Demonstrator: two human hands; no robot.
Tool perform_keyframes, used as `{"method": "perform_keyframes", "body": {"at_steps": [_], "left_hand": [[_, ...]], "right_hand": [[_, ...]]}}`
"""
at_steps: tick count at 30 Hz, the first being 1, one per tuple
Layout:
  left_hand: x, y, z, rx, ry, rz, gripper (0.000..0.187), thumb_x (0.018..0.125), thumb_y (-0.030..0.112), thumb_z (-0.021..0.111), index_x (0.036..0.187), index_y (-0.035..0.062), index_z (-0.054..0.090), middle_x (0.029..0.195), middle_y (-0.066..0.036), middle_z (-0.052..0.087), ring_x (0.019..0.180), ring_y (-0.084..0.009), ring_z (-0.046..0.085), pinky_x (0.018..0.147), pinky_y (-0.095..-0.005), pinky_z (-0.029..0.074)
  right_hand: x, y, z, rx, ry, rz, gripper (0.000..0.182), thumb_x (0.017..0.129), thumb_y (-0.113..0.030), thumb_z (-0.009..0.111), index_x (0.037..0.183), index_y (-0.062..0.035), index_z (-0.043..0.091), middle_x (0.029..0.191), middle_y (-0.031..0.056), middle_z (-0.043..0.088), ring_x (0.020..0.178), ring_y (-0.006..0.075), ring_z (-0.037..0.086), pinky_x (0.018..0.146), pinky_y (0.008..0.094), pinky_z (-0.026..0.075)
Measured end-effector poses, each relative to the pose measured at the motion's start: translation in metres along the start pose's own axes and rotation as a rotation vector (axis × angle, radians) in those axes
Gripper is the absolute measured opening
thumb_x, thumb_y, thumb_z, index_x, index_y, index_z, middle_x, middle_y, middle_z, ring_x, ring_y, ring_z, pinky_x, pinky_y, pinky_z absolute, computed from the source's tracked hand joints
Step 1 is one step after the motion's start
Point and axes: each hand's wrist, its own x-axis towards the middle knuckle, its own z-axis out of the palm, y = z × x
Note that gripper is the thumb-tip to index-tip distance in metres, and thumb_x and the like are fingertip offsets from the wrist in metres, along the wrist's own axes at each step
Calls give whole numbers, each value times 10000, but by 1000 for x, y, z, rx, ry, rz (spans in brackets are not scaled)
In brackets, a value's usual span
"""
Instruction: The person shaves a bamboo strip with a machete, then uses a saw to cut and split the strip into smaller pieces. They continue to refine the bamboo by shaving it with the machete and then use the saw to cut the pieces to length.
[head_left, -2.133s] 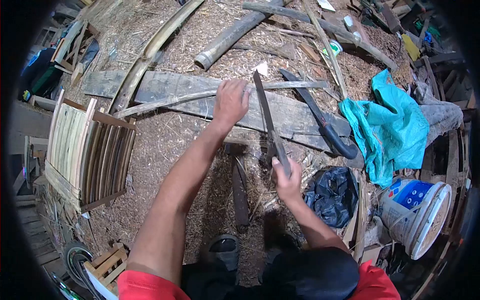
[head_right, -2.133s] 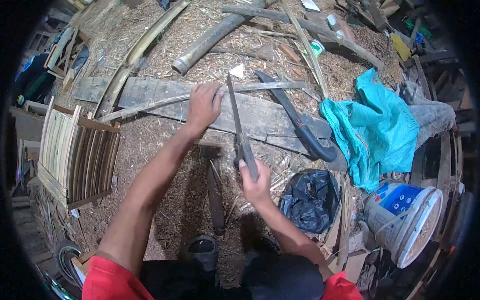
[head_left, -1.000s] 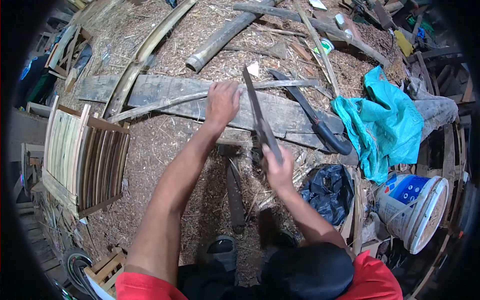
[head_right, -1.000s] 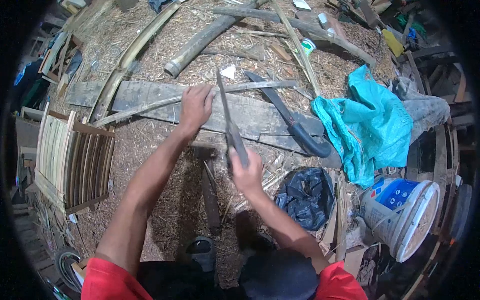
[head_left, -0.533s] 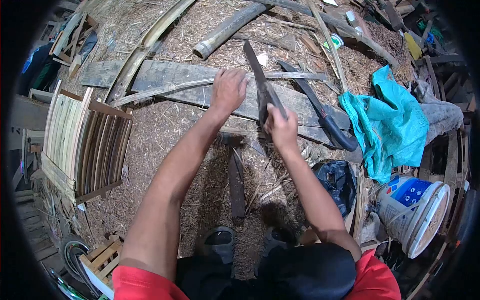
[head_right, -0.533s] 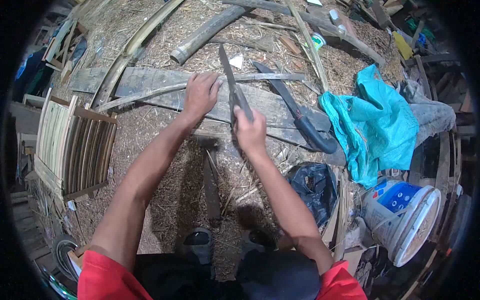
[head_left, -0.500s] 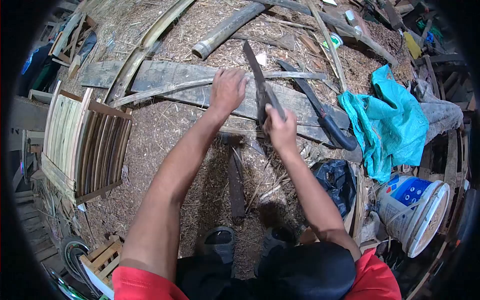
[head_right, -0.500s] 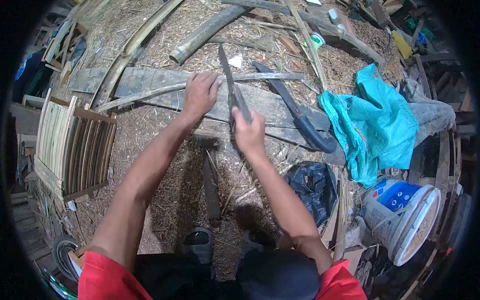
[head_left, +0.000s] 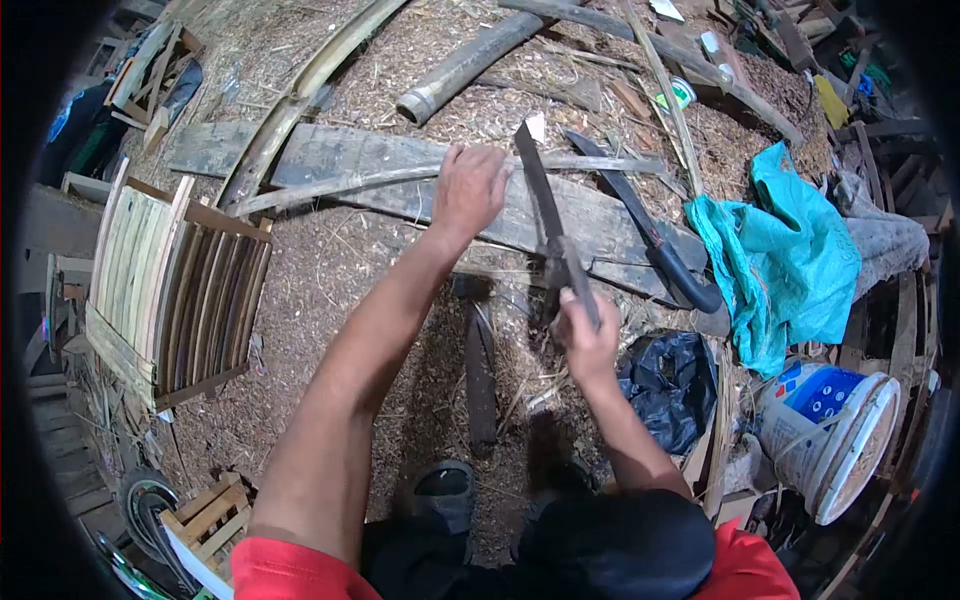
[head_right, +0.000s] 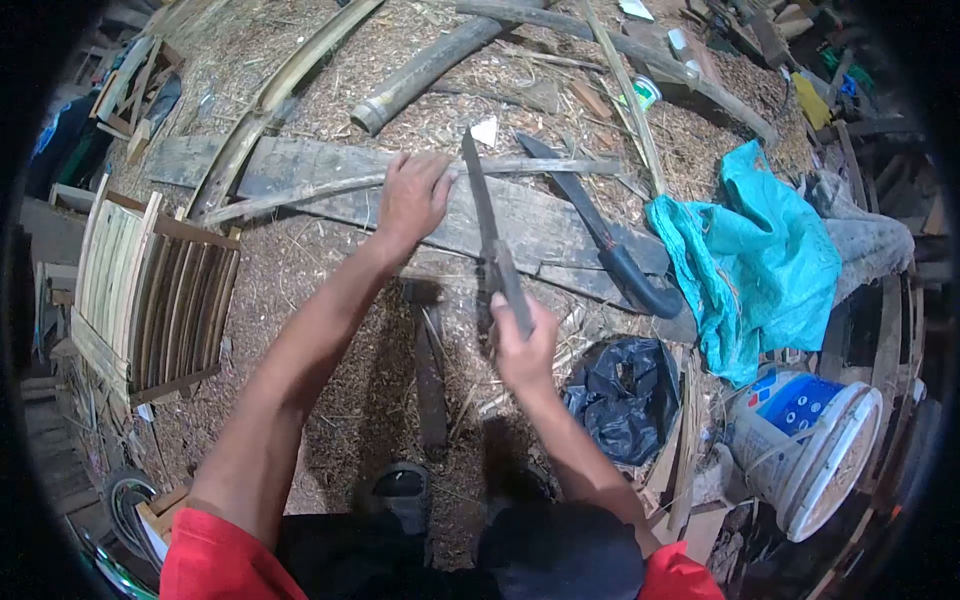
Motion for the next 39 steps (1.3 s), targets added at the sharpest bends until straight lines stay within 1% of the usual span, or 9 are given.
{"method": "perform_keyframes", "body": {"at_steps": [4, 14, 17, 20, 21, 24, 29, 34, 39], "left_hand": [[2, 0, 3, 6, 20, -20, 267, 927, 207, 588, 1115, 30, 659, 1142, -138, 672, 1113, -287, 602, 1058, -479, 353], [-8, 3, 1, -31, 94, 38, 278, 919, 209, 577, 1119, 35, 660, 1169, -127, 665, 1177, -263, 577, 1073, -460, 347], [-6, 8, -3, -38, 68, 22, 245, 944, 190, 552, 1062, 17, 679, 1174, -164, 658, 1176, -314, 574, 1046, -450, 364], [23, 15, -23, 39, -283, -167, 306, 977, 217, 466, 1077, 10, 668, 1170, -191, 654, 1219, -355, 544, 1078, -485, 336], [27, 8, -18, 104, -212, -156, 370, 996, 247, 393, 1133, 9, 641, 1212, -216, 626, 1289, -385, 478, 1117, -533, 277], [31, 4, 7, 216, -47, -342, 389, 988, 259, 389, 1187, 6, 607, 1308, -216, 568, 1363, -377, 395, 1137, -586, 209], [32, 1, 18, 357, -171, -408, 500, 938, 242, 404, 1373, 5, 475, 1477, -236, 404, 1454, -378, 235, 1159, -613, 99], [32, -4, 20, 331, -96, -359, 508, 929, 241, 416, 1369, -3, 482, 1478, -215, 411, 1460, -356, 228, 1160, -618, 80], [29, 3, 11, 304, -180, -377, 515, 924, 238, 421, 1374, -4, 477, 1465, -207, 429, 1454, -349, 245, 1156, -624, 86]], "right_hand": [[71, -1, 7, -243, -41, -200, 313, 928, -206, 611, 690, -9, 565, 547, -20, 470, 510, 88, 429, 482, 301, 329], [45, 22, 16, -178, -39, -178, 305, 935, -208, 600, 698, -30, 526, 573, -35, 442, 558, 79, 409, 508, 303, 319], [46, 28, 10, -52, -58, -78, 293, 946, -195, 584, 706, -35, 534, 578, -41, 454, 551, 69, 413, 500, 288, 319], [41, 16, 12, -108, -54, -88, 296, 950, -195, 582, 700, -40, 544, 579, -44, 476, 536, 62, 423, 491, 276, 326], [40, 17, 12, -153, -42, -125, 291, 948, -192, 585, 699, -45, 553, 578, -40, 497, 524, 62, 434, 485, 276, 336], [39, 20, 18, -74, -52, -46, 292, 946, -196, 591, 698, -45, 555, 575, -36, 501, 525, 65, 439, 487, 275, 340], [35, 28, 16, -139, -27, -73, 335, 932, -248, 623, 692, -28, 545, 567, -29, 470, 511, 82, 416, 479, 301, 319], [-14, 37, 1, -271, -17, -120, 331, 934, -272, 612, 711, -34, 554, 555, 6, 447, 538, 104, 431, 498, 313, 329], [45, 16, 17, -292, -38, -141, 324, 932, -237, 601, 717, -5, 533, 569, 32, 467, 553, 122, 426, 526, 343, 356]]}}
